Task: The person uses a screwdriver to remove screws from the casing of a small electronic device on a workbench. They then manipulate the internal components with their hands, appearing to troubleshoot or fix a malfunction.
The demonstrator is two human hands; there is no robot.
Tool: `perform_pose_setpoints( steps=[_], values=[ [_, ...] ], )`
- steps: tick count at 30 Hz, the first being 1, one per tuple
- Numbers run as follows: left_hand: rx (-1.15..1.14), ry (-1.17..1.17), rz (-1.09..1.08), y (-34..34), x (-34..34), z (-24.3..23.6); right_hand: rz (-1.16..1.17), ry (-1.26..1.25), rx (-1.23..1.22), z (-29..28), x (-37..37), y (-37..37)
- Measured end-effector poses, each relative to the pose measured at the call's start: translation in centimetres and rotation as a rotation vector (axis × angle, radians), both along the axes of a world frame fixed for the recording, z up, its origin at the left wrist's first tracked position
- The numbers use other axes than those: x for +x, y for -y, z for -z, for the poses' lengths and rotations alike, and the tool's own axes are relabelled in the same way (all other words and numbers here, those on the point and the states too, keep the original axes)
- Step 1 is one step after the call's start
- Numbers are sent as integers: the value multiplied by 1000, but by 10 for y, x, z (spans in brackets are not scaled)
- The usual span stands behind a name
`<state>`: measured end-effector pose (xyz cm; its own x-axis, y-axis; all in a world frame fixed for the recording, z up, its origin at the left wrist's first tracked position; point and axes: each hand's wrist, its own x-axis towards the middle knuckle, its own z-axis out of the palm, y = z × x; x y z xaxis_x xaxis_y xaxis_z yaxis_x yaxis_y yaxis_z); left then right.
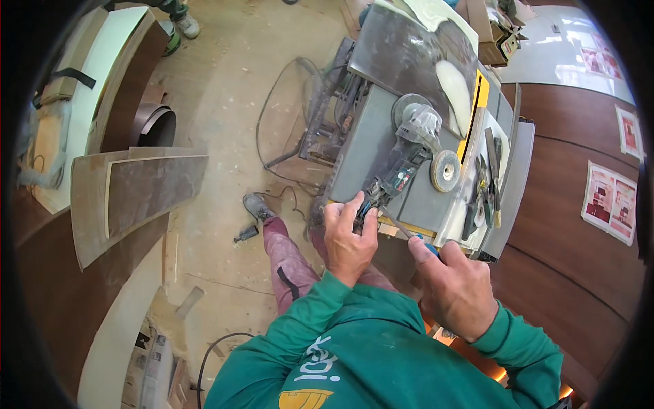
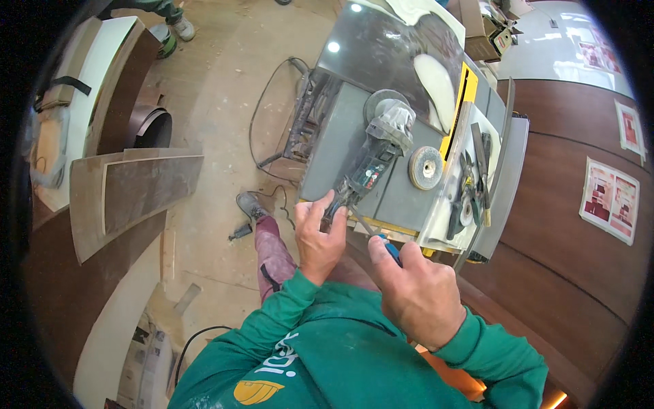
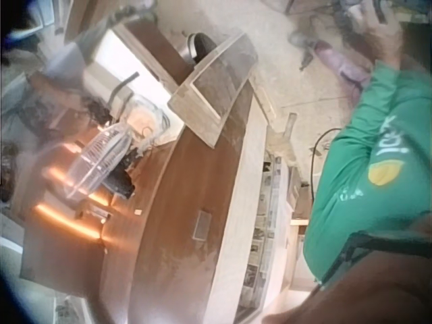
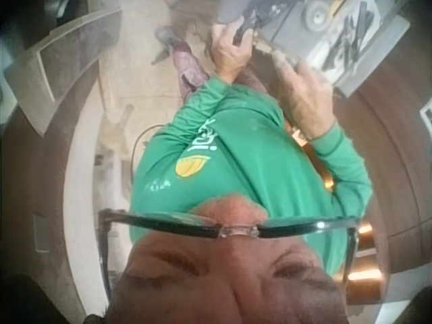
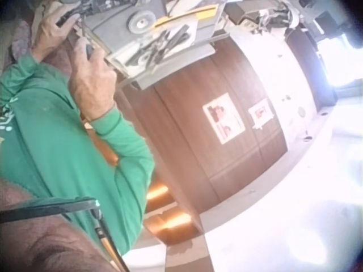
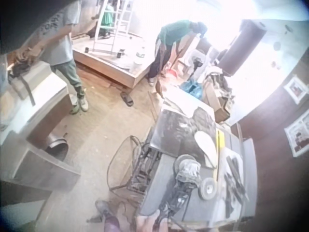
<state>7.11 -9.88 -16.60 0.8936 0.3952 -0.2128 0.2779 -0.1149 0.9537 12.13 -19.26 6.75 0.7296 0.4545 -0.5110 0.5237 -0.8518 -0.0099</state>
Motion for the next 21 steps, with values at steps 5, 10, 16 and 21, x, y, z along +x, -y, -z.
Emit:
perform_pose_setpoints(
  steps=[5, 10, 16, 21],
  values=[
    [43, 35, -4, 2, -1, 3, 167, 67, 112, 6, -2, -2],
    [27, 29, -23, 1, -3, 3, 175, 4, 118, -13, -14, 1],
    [-2, 35, -33, -1, -4, 3, 91, 141, 172, -12, -11, 1],
    [7, 98, -49, 1, -6, 7, 57, 121, 152, -3, -10, 2]
  ],
)
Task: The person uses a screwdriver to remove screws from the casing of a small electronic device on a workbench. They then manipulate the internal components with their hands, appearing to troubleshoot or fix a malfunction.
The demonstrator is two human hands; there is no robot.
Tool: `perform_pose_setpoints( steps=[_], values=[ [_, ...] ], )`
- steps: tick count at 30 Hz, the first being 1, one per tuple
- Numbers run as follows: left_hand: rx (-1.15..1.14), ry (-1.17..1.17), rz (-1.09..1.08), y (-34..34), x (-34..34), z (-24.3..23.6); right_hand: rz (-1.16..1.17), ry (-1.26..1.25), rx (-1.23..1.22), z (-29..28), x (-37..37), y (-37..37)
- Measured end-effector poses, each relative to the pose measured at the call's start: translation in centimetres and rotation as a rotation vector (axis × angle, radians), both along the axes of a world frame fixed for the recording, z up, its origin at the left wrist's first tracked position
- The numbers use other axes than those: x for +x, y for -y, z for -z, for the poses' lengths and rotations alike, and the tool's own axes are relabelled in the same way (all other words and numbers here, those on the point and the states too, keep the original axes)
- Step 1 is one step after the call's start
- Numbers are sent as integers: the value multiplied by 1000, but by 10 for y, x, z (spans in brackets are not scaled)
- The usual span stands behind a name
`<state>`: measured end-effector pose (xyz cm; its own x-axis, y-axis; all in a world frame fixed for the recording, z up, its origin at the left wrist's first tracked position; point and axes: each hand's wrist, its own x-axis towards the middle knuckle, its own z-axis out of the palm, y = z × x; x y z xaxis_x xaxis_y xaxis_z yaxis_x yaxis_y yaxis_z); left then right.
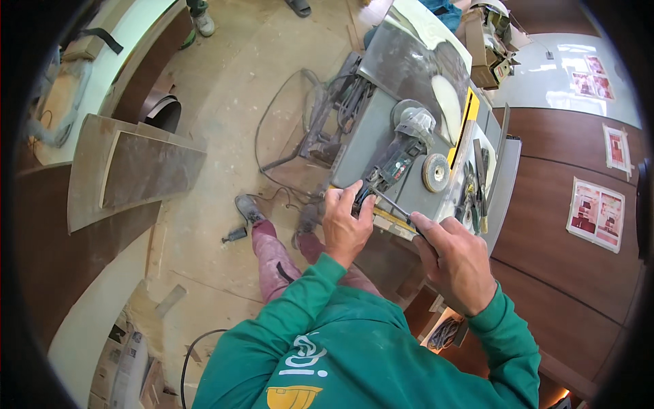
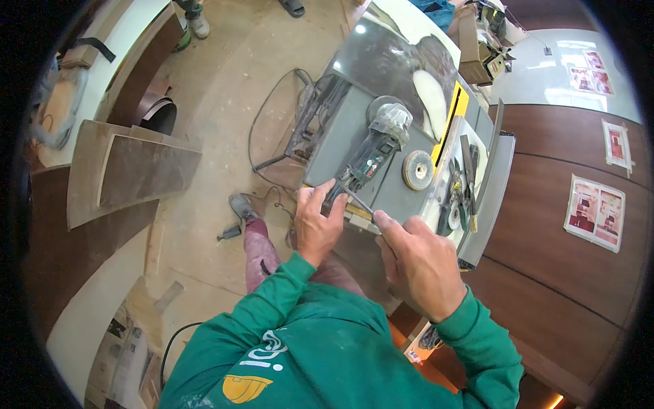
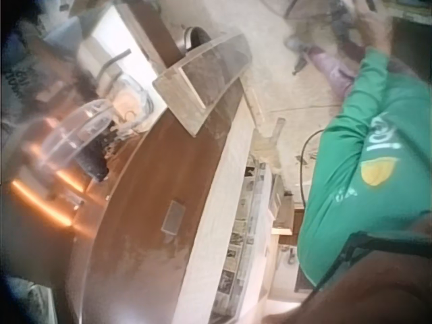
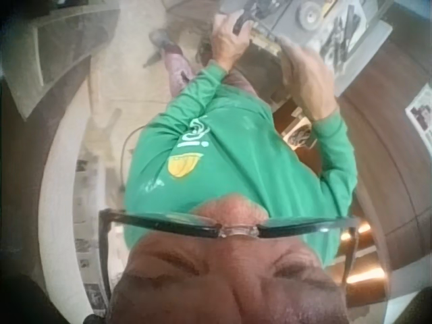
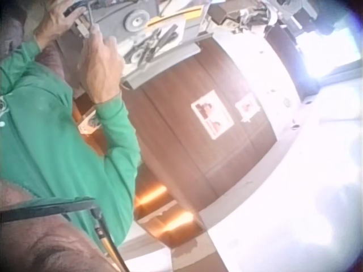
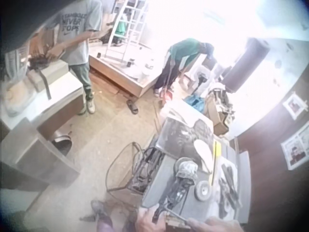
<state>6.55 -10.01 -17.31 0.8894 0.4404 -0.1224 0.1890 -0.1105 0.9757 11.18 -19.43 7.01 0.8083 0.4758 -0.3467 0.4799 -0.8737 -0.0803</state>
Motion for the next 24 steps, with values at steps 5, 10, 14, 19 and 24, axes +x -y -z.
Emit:
perform_pose_setpoints(
  steps=[5, 10, 14, 19, 24],
  values=[
    [5, 2, 4, -1, -1, 3, -72, -7, -57, 2, 5, -2],
    [31, 27, 8, -3, 0, 2, -207, -42, -125, -7, 19, -10],
    [-2, -19, 35, -5, 0, 1, -253, -42, -189, -9, 20, -14],
    [-2, -19, 29, -6, -1, 1, -165, -94, -241, -8, 18, -18],
    [-4, -28, 38, -7, 1, 3, -100, -186, -242, -8, 32, -31]
  ],
)
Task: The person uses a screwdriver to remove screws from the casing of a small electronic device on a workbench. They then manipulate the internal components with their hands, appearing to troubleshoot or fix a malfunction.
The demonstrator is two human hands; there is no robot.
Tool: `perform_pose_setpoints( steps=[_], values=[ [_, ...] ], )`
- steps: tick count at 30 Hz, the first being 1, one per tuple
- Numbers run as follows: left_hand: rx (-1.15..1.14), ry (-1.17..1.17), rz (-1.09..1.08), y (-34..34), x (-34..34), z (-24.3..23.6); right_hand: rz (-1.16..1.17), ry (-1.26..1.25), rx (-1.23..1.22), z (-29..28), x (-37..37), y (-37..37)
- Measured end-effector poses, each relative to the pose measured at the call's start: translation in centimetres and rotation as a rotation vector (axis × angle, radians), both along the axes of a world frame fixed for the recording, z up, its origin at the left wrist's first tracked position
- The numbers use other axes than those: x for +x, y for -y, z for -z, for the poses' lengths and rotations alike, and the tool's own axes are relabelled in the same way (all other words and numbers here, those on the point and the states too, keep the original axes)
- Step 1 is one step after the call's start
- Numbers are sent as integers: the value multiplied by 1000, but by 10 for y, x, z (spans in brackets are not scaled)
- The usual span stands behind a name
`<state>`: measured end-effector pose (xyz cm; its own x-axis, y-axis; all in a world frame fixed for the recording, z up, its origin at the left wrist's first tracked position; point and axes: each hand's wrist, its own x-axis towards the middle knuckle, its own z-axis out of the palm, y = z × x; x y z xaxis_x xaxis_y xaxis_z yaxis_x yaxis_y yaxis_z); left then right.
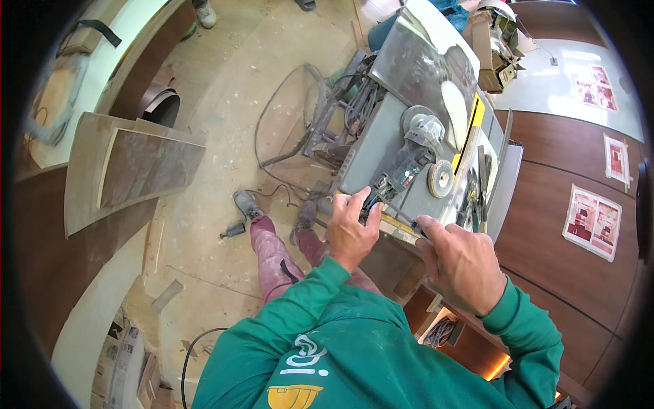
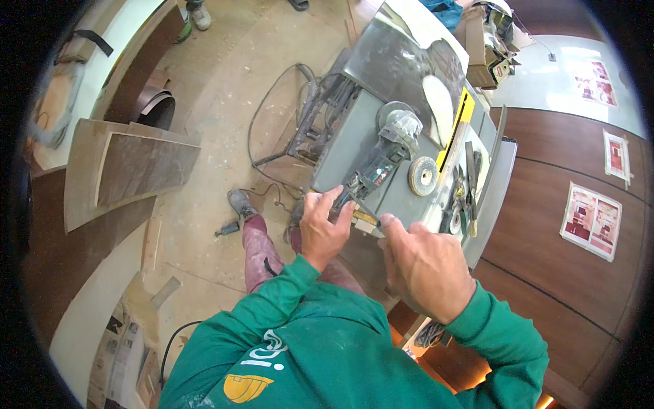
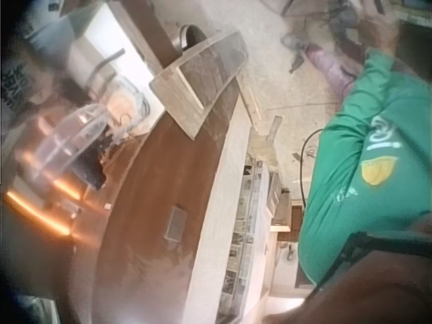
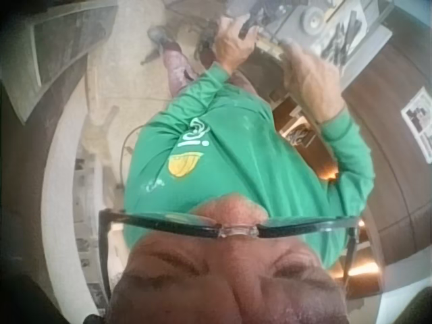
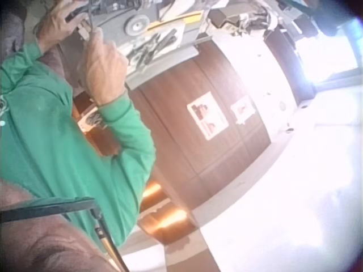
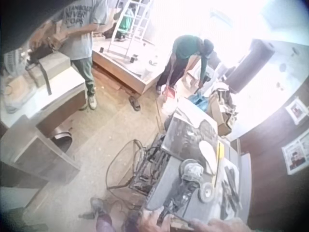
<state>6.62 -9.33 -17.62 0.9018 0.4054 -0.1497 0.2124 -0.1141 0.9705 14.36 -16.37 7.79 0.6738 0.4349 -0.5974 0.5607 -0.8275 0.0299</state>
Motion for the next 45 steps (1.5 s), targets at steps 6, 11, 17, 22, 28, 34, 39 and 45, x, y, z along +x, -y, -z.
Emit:
perform_pose_setpoints(
  steps=[6, 11, 17, 22, 28, 34, 39, 45],
  values=[
    [-9, -24, 32, -5, 2, -1, -3, -99, -93, 7, 17, 0],
    [-42, -50, 45, -9, 5, -1, -208, -70, -128, 8, 7, -13],
    [-86, -71, 50, -14, 6, -5, -272, -106, -199, 6, 18, -11],
    [-127, -92, 71, -15, 8, -4, -121, -162, -162, 5, 23, -23],
    [-134, -74, 80, -15, 6, -1, -58, -211, -162, 6, 34, -32],
    [-140, -46, 77, -14, 8, 3, 77, -191, -133, 9, 36, -33],
    [-135, -59, 78, -14, 9, 2, 203, -170, -94, 12, 31, -31],
    [-152, -100, 83, -17, 5, -2, 591, -214, 80, 18, 30, -27]
  ],
)
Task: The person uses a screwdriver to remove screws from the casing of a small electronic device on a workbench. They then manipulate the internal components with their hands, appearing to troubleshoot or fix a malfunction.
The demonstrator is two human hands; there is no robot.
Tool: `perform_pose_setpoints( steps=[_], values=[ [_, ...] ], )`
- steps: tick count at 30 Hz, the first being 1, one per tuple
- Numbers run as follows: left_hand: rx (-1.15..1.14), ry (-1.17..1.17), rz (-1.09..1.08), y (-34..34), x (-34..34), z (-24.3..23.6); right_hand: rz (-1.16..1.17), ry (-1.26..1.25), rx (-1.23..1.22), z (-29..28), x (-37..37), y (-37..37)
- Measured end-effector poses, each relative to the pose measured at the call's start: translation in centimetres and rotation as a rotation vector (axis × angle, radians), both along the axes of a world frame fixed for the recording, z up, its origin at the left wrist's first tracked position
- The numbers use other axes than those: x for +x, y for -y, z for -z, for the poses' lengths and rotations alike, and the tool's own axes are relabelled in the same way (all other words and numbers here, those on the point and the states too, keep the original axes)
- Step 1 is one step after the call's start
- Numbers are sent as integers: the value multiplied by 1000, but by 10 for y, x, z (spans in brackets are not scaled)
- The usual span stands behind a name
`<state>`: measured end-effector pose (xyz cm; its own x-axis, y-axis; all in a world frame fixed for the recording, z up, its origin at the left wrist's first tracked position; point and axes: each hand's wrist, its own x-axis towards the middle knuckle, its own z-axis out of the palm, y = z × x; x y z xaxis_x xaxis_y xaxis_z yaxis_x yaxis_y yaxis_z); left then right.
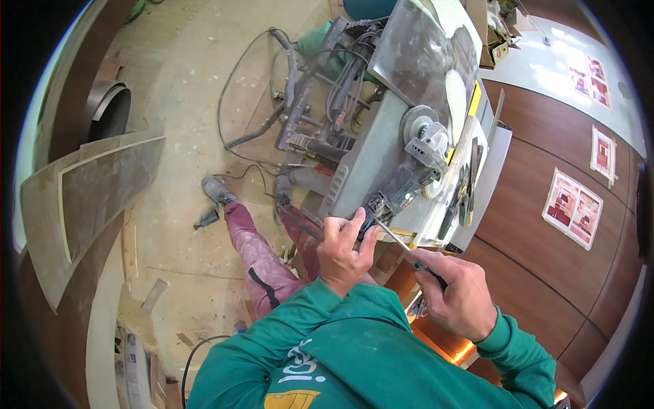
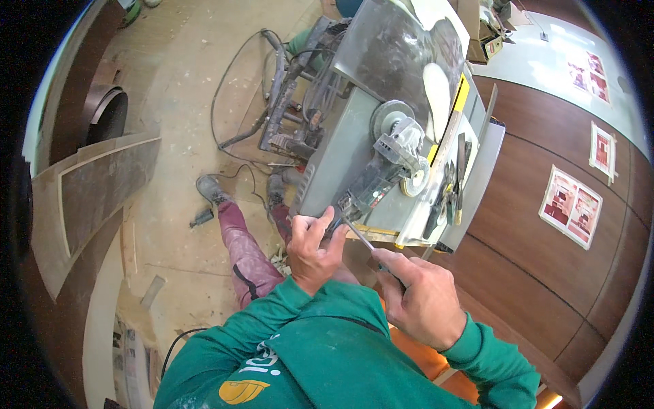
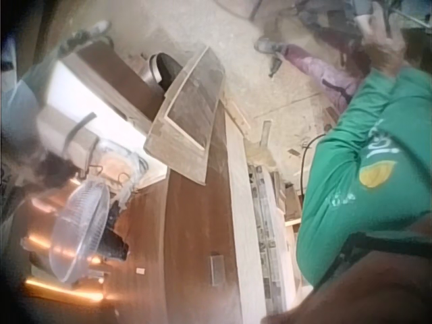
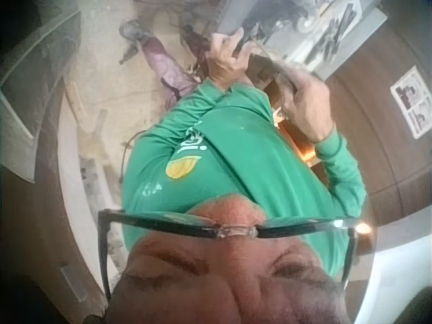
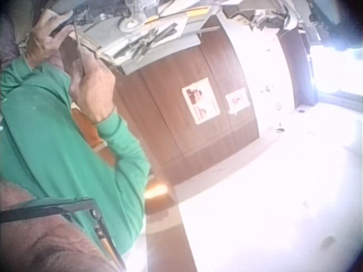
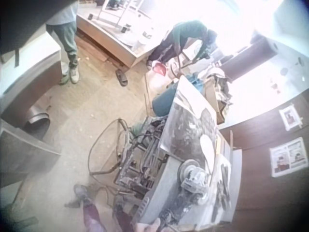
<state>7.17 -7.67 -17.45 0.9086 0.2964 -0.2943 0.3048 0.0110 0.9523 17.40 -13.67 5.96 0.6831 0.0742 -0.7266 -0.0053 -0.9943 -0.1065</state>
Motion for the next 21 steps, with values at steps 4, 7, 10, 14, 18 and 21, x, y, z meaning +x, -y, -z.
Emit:
perform_pose_setpoints(
  steps=[4, 7, 10, 14, 18, 21],
  values=[
    [26, 65, -26, 6, 3, 3, 165, -8, 6, -4, -9, -3],
    [120, 92, -16, 7, -2, 5, -4, 22, 15, -5, -13, 17],
    [116, 84, -59, 11, -5, 4, -183, -32, 28, -29, -11, 27],
    [183, 133, -109, 24, -14, 9, 73, 493, 346, -22, -23, 101],
    [369, 235, -124, 42, -25, 1, 325, 748, 179, 72, -42, 239],
    [420, 199, -140, 42, -41, 31, 321, 772, 170, 146, -50, 275]
  ],
)
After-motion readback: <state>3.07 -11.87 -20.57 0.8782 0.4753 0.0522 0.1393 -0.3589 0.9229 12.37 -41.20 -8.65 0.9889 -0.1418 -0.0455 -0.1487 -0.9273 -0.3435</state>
